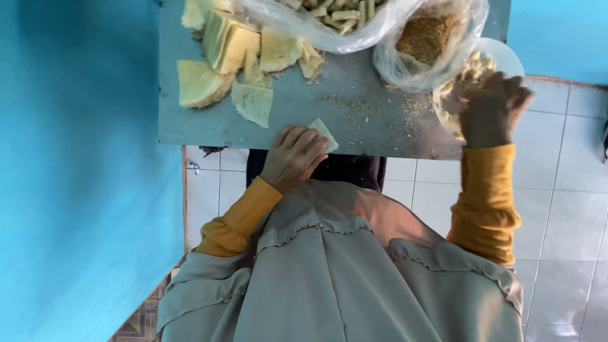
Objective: The person picks up triangular pieces of dough from a metal work table, folds and pinches each piece by hand into a shaped form, and places the shaped pieces onto a plate. Near the end the person briefly holds a knife while continuing to shape dough pieces.
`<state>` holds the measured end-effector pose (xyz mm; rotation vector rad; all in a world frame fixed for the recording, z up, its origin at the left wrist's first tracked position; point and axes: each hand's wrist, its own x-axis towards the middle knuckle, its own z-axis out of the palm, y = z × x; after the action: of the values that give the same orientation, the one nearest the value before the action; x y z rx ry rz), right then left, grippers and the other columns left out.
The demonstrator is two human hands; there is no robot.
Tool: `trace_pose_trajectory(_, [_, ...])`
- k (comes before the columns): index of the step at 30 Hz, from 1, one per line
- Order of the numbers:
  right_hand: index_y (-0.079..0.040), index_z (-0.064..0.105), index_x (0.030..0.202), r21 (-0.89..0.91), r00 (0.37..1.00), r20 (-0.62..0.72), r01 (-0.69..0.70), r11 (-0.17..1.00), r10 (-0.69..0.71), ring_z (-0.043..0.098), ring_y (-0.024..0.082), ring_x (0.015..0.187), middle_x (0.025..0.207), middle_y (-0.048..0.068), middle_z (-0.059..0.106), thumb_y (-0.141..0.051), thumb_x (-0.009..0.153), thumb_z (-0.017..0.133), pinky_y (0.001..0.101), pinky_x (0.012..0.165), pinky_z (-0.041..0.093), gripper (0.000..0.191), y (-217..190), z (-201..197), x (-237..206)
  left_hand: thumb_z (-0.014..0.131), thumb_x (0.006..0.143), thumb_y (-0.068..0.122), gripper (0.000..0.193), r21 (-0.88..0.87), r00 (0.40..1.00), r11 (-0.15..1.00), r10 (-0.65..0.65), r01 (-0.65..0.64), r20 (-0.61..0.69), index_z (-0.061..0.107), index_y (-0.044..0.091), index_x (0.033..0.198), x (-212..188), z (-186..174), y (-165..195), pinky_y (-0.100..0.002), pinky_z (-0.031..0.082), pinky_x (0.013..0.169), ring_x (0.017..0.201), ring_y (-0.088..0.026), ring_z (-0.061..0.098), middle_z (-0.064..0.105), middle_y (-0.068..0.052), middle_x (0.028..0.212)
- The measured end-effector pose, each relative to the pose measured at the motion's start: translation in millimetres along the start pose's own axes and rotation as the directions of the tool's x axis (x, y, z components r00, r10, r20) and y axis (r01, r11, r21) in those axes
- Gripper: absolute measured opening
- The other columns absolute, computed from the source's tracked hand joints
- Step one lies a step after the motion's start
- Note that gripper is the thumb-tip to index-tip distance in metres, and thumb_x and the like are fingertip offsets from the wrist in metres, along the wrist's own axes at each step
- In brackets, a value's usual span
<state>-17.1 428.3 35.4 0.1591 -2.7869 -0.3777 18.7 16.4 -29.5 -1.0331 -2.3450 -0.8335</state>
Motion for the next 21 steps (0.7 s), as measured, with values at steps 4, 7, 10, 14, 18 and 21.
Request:
trace_pose_trajectory(4, [-0.017, 0.077, 0.102, 0.246, 0.996, 0.046, -0.084, 0.966, 0.075, 0.047, 0.027, 0.116, 0.114, 0.008, 0.059, 0.003, 0.080, 0.066, 0.0444, 0.104, 0.036, 0.031, -16.6, -50.0, -7.8, 0.073, 0.098, 0.021, 0.018, -0.105, 0.991, 0.992, -0.080, 0.068, -0.107, 0.065, 0.014, 0.112, 1.9, 1.6, 0.4, -0.041, 0.052, 0.099, 0.110, -0.026, 0.064, 0.067, -0.005, 0.114])
trace_pose_trajectory(7, [-0.017, 0.063, 0.118, 0.820, 0.907, 0.295, -0.402, 0.407, 0.301, 0.058, 0.018, 0.105, 0.114, -0.003, 0.063, -0.030, 0.104, 0.055, 0.0345, 0.091, 0.047, 0.020, -70.0, -65.6, -12.1, 0.068, 0.102, 0.021, 0.016, -0.548, 0.816, 0.691, -0.577, 0.472, -0.024, 0.069, 0.011, 0.114, 1.6, 10.7, 8.2, -0.028, 0.058, 0.087, 0.097, -0.013, 0.071, 0.073, 0.000, 0.104])
trace_pose_trajectory(10, [-0.002, 0.040, 0.149, 0.688, 0.948, 0.307, -0.285, -0.667, -0.088, 0.062, 0.021, 0.117, 0.128, 0.012, 0.060, -0.033, 0.097, 0.075, 0.0321, 0.102, 0.054, 0.070, -136.8, -67.6, -14.8, 0.068, 0.104, 0.021, 0.018, -0.909, 0.577, 0.137, -0.807, 0.394, 0.129, 0.069, 0.005, 0.114, 10.0, 24.8, 10.3, -0.022, 0.054, 0.084, 0.091, -0.006, 0.066, 0.073, 0.000, 0.102])
trace_pose_trajectory(14, [-0.004, 0.011, 0.165, 0.820, 0.952, 0.292, -0.297, -0.489, -0.088, 0.066, 0.023, 0.121, 0.135, 0.018, 0.061, -0.001, 0.099, 0.065, 0.0368, 0.104, 0.058, 0.086, -207.4, -61.7, -14.9, 0.070, 0.103, 0.018, 0.019, -0.966, 0.500, -0.254, -0.831, 0.048, 0.244, 0.064, 0.004, 0.114, 11.6, 32.4, 21.4, -0.022, 0.049, 0.075, 0.087, -0.006, 0.062, 0.070, -0.001, 0.102])
trace_pose_trajectory(18, [-0.003, 0.015, 0.166, 0.799, 0.943, 0.334, -0.287, -0.528, -0.007, 0.069, 0.020, 0.100, 0.116, 0.016, 0.065, 0.007, 0.096, 0.065, 0.0337, 0.087, 0.061, 0.087, -222.8, -58.3, -6.5, 0.071, 0.102, 0.010, 0.026, -0.945, 0.468, -0.325, -0.841, -0.034, 0.272, 0.059, 0.003, 0.123, 10.9, 34.0, 25.5, -0.023, 0.051, 0.077, 0.090, -0.007, 0.061, 0.066, -0.002, 0.104])
trace_pose_trajectory(21, [-0.002, 0.017, 0.167, 0.799, 0.949, 0.315, -0.283, -0.531, -0.031, 0.069, 0.019, 0.095, 0.111, 0.014, 0.066, 0.011, 0.096, 0.063, 0.0319, 0.085, 0.060, 0.087, -217.5, -53.9, 3.6, 0.068, 0.097, 0.004, 0.033, -0.937, 0.458, -0.341, -0.847, -0.079, 0.270, 0.055, 0.003, 0.127, 10.1, 36.1, 25.4, -0.026, 0.056, 0.086, 0.097, -0.010, 0.065, 0.066, -0.004, 0.110])
